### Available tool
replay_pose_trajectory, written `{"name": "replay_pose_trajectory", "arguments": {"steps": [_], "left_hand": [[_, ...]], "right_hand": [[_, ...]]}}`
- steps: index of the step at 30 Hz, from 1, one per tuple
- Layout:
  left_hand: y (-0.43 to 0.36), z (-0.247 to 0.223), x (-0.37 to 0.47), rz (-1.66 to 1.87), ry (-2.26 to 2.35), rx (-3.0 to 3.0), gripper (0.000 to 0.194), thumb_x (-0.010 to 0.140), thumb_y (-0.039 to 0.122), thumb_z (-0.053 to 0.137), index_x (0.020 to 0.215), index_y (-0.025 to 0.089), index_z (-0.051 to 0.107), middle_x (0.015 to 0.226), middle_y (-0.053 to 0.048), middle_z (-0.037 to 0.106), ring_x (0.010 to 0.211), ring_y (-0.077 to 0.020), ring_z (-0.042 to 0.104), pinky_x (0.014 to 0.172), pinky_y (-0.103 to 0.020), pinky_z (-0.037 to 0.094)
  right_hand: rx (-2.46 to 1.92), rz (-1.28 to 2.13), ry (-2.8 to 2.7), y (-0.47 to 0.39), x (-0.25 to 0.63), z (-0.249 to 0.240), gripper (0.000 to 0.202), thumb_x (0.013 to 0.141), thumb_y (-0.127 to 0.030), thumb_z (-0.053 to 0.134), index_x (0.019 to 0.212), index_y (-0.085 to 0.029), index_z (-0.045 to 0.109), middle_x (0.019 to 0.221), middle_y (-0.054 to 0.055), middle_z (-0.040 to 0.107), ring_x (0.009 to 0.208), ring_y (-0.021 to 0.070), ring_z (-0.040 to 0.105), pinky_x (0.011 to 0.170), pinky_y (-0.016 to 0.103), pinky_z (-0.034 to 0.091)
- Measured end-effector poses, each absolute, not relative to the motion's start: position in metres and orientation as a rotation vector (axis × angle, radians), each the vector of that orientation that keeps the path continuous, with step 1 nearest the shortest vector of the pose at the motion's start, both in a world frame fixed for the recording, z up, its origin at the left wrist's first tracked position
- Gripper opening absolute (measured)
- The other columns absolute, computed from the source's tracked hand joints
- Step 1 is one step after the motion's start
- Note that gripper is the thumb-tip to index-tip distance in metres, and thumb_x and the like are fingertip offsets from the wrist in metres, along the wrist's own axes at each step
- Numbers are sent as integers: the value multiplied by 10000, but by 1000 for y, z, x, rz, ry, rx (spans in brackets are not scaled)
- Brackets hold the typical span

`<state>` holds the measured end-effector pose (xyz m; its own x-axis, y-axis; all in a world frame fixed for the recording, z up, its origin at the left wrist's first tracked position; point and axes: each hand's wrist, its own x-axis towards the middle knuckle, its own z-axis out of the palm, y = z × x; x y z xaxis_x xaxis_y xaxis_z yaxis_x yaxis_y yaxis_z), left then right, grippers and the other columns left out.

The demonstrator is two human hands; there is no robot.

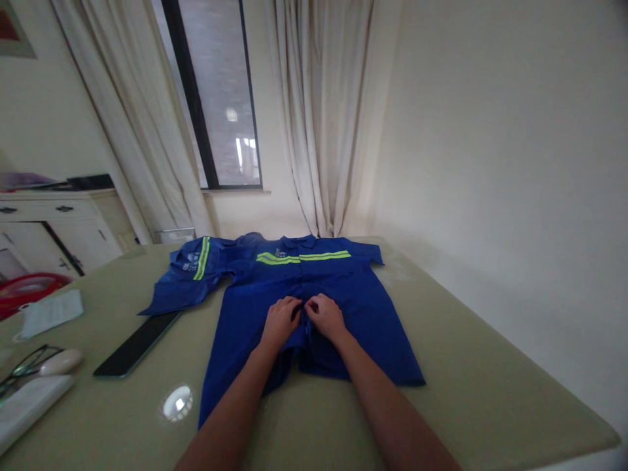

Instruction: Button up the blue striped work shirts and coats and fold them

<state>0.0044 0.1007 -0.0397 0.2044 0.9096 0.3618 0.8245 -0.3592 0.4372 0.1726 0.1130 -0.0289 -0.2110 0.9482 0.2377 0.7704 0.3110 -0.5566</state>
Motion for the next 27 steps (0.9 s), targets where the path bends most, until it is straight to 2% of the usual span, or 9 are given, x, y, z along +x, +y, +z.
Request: {"name": "replay_pose_trajectory", "arguments": {"steps": [4, 9, 12, 16, 21, 27], "left_hand": [[94, -39, 3, 847, 1695, 2311, 244, 903, 129, 583, 1027, 278, 730, 1126, -12, 728, 1110, -217, 621, 1011, -367, 426], [90, -34, 3, 862, 1759, 2249, 163, 910, 202, 577, 993, 213, 716, 1046, -72, 699, 1027, -259, 612, 918, -385, 448], [89, -31, 3, 888, 1711, 2226, 178, 937, 253, 546, 957, 229, 721, 1010, -57, 701, 1001, -251, 612, 896, -374, 448], [91, -31, 1, 970, 1548, 2190, 240, 950, 227, 504, 1032, 253, 728, 1062, -37, 733, 1008, -223, 635, 902, -356, 466], [94, -32, 0, 1095, 1398, 2125, 254, 917, 198, 517, 1003, 230, 754, 998, -54, 755, 962, -221, 658, 902, -353, 486], [91, -32, -1, 1152, 1298, 2058, 253, 905, 219, 526, 954, 219, 775, 927, -44, 761, 876, -195, 696, 820, -305, 518]], "right_hand": [[-1424, 459, -2097, 107, 180, -30, 113, 934, -274, 635, 917, -239, 741, 911, 2, 653, 783, 131, 608, 668, 220, 387], [-1336, 380, -2056, 102, 181, -29, 138, 965, -260, 591, 912, -227, 714, 931, 8, 631, 794, 135, 602, 697, 236, 401], [-1281, 364, -2041, 100, 179, -26, 134, 981, -256, 580, 935, -222, 702, 947, 10, 627, 822, 139, 607, 737, 240, 418], [-1189, 427, -2011, 99, 181, -23, 132, 987, -257, 591, 945, -215, 710, 931, 17, 627, 840, 151, 611, 770, 245, 438], [-1242, 462, -2001, 97, 182, -19, 144, 984, -263, 606, 935, -222, 734, 919, 20, 640, 847, 158, 626, 772, 250, 446], [-1370, 414, -2039, 89, 178, -14, 191, 1003, -289, 568, 923, -243, 735, 957, 18, 663, 884, 163, 657, 778, 250, 447]]}}
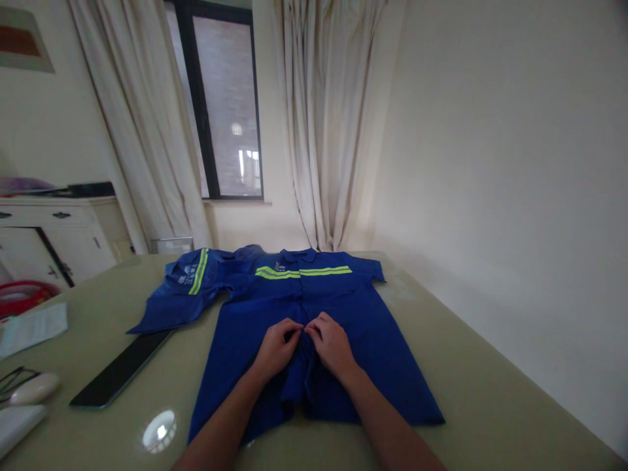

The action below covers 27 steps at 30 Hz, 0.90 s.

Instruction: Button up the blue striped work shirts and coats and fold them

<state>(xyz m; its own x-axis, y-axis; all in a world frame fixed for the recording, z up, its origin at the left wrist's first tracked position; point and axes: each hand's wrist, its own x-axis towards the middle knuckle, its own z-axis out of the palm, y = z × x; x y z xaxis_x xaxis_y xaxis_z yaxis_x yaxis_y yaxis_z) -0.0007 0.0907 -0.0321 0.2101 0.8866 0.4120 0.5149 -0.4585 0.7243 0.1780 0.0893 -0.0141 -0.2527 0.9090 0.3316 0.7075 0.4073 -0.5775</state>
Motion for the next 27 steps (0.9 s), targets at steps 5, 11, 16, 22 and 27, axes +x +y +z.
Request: {"name": "replay_pose_trajectory", "arguments": {"steps": [5, 11, 16, 22, 27], "left_hand": [[88, -30, -3, 1172, 1283, 2019, 240, 885, 236, 544, 941, 215, 777, 916, -43, 764, 879, -198, 702, 818, -304, 517], [88, -30, -3, 1142, 1360, 1964, 253, 890, 288, 532, 915, 209, 771, 938, -59, 783, 905, -226, 710, 846, -336, 516], [93, -33, -4, 1088, 1389, 1914, 273, 891, 370, 555, 887, 208, 774, 930, -54, 800, 900, -237, 720, 839, -339, 524], [100, -38, -7, 1067, 1371, 1850, 292, 871, 384, 558, 893, 200, 784, 922, -42, 811, 888, -229, 734, 821, -317, 538], [94, -37, -3, 1137, 1389, 1830, 300, 895, 399, 551, 921, 197, 771, 915, -47, 796, 882, -228, 718, 832, -328, 526]], "right_hand": [[-1413, 376, -2077, 89, 175, -11, 185, 1005, -291, 560, 940, -255, 730, 990, 13, 664, 895, 162, 659, 761, 248, 441], [-1424, 351, -2113, 86, 171, -12, 168, 1006, -278, 547, 975, -259, 711, 1023, 12, 661, 908, 158, 666, 764, 244, 446], [-1423, 343, -2153, 84, 173, -13, 177, 1010, -292, 543, 978, -260, 714, 1041, 13, 659, 893, 154, 662, 748, 244, 449], [-1380, 358, -2140, 86, 174, -14, 172, 1004, -300, 562, 973, -254, 724, 1013, 10, 654, 882, 151, 654, 762, 239, 446], [-1411, 339, -2158, 84, 173, -10, 171, 1002, -296, 567, 949, -257, 725, 1016, 11, 660, 887, 153, 654, 753, 241, 447]]}}
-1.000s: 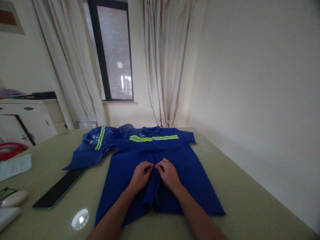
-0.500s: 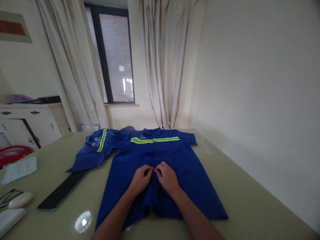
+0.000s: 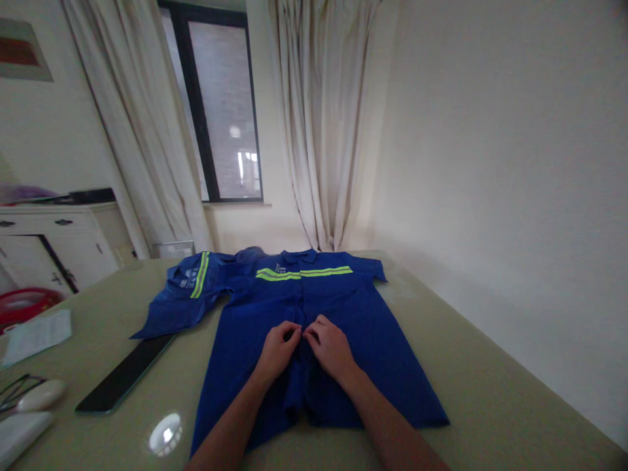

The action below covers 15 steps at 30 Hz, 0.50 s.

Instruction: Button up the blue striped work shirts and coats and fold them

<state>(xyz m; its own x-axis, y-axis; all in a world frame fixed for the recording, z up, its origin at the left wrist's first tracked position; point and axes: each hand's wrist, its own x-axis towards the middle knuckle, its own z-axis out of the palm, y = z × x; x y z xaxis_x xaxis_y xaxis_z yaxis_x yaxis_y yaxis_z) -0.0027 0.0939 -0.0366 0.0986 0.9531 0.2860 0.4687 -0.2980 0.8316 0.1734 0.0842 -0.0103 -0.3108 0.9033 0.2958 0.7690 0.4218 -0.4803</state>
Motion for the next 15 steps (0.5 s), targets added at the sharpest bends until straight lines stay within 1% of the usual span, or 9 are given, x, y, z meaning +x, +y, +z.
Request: {"name": "replay_pose_trajectory", "arguments": {"steps": [2, 5, 7, 9, 11, 13, 15], "left_hand": [[90, -34, 0, 1161, 1369, 1840, 294, 906, 408, 549, 924, 205, 761, 932, -40, 789, 901, -221, 709, 850, -321, 523], [88, -32, 3, 1161, 1338, 1856, 296, 928, 413, 537, 919, 204, 746, 915, -35, 782, 884, -215, 705, 829, -314, 528], [88, -32, 3, 1146, 1317, 1873, 307, 952, 407, 508, 956, 206, 739, 928, -34, 779, 895, -214, 705, 831, -317, 534], [88, -34, 3, 1126, 1297, 1890, 327, 981, 373, 453, 1030, 213, 733, 976, -39, 780, 939, -213, 707, 872, -332, 539], [86, -36, 0, 1063, 1277, 1956, 342, 975, 290, 428, 1153, 219, 711, 1114, -57, 772, 1056, -217, 702, 971, -366, 526], [82, -36, -4, 911, 1236, 2089, 399, 927, 204, 467, 1268, 224, 674, 1318, -82, 709, 1238, -233, 642, 1105, -418, 459], [75, -32, -8, 709, 1176, 2218, 471, 871, 158, 532, 1316, 243, 660, 1465, -86, 609, 1372, -255, 548, 1187, -464, 379]], "right_hand": [[-1437, 320, -2170, 82, 173, -9, 170, 1002, -300, 568, 946, -257, 723, 1009, 8, 658, 884, 155, 655, 743, 247, 446], [-1472, 289, -2177, 81, 171, -9, 160, 993, -308, 580, 922, -249, 711, 1007, 8, 658, 864, 153, 655, 724, 250, 436], [-1481, 283, -2154, 82, 172, -11, 154, 980, -321, 595, 894, -244, 698, 1001, 11, 659, 850, 152, 651, 709, 249, 422], [-1476, 330, -2109, 86, 175, -12, 114, 953, -314, 626, 882, -244, 681, 957, 7, 661, 834, 155, 642, 694, 248, 404], [-1478, 445, -2045, 91, 182, -13, 38, 904, -255, 660, 942, -249, 656, 848, -18, 647, 783, 153, 628, 668, 244, 381], [-1488, 586, -2011, 95, 193, -13, 215, 847, -166, 656, 1038, -258, 619, 731, -57, 599, 717, 148, 605, 645, 235, 360], [-1502, 689, -2035, 97, 202, -10, 326, 807, -117, 623, 1095, -269, 599, 691, -74, 568, 687, 146, 586, 641, 230, 348]]}}
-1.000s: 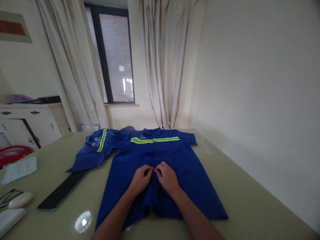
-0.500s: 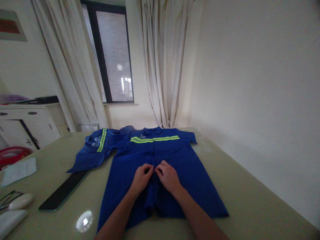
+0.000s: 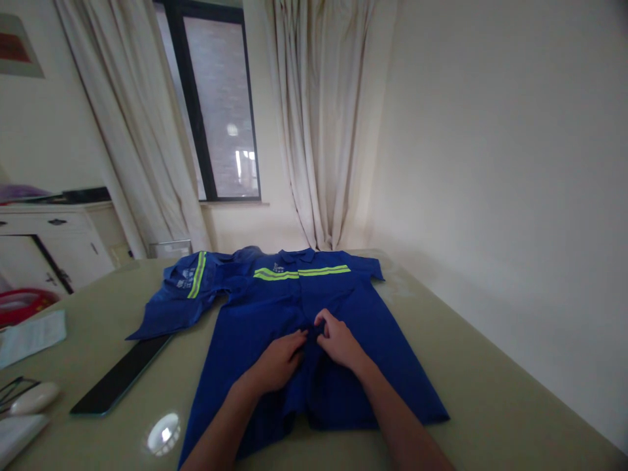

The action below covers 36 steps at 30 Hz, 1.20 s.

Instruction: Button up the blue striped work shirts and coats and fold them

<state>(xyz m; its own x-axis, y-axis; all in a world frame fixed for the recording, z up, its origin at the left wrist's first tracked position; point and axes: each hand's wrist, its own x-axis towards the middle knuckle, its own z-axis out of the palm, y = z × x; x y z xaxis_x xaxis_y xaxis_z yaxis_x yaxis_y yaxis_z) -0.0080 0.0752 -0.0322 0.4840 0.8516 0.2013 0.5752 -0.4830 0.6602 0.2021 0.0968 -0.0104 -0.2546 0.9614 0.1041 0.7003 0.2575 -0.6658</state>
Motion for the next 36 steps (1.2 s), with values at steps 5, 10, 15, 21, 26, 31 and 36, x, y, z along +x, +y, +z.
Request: {"name": "replay_pose_trajectory", "arguments": {"steps": [5, 10, 15, 21, 26, 31, 36], "left_hand": [[54, -10, -17, 485, 1070, 2311, 510, 760, 64, 558, 1156, 330, 741, 1355, -9, 696, 1270, -253, 632, 1120, -427, 454], [54, 1, -12, 502, 1139, 2286, 371, 806, 88, 470, 894, 303, 759, 953, 12, 796, 905, -210, 723, 837, -297, 525], [72, -14, 6, 762, 1514, 2174, 352, 890, 115, 420, 977, 234, 740, 988, -40, 763, 957, -209, 680, 895, -319, 489], [74, -32, 12, 681, 1763, 2357, 460, 961, 175, 387, 1376, 204, 583, 1362, -91, 620, 1214, -257, 552, 1003, -409, 445], [79, -19, 19, 500, 1877, 2287, 445, 926, 208, 452, 1328, 302, 619, 1355, -42, 622, 1253, -260, 524, 960, -402, 460], [96, -13, 35, 605, 2055, 2057, 301, 956, 345, 467, 1133, 275, 699, 1203, -81, 658, 1143, -306, 565, 864, -421, 478], [104, -22, 33, 748, 1944, 2006, 203, 979, 313, 505, 1065, 259, 681, 1148, -43, 717, 1115, -249, 614, 917, -370, 446]], "right_hand": [[-1465, 629, -2161, 87, 202, -1, 501, 801, -153, 600, 1269, -331, 585, 1011, -9, 643, 870, 171, 608, 737, 250, 375], [-1485, 557, -2096, 84, 179, -3, 345, 916, -326, 573, 1260, -315, 610, 1111, 24, 624, 918, 175, 612, 763, 267, 405], [-1704, 489, -2033, 93, 175, -10, 332, 886, -244, 571, 1212, -289, 607, 1035, 28, 690, 939, 211, 659, 739, 280, 399], [-1862, 431, -1855, 94, 180, -10, 360, 925, -188, 479, 1277, -252, 519, 940, 54, 702, 910, 245, 678, 773, 310, 396], [-1705, 301, -2028, 91, 177, -12, 381, 920, -114, 434, 1194, -329, 587, 1182, 34, 618, 980, 203, 651, 688, 276, 383], [-1732, 384, -1996, 94, 178, -13, 245, 970, -206, 462, 1032, -283, 686, 1124, 22, 655, 985, 194, 651, 717, 279, 407], [-1711, 406, -1943, 96, 181, -16, 208, 1011, -317, 501, 1067, -285, 698, 1109, 17, 687, 992, 188, 665, 760, 278, 422]]}}
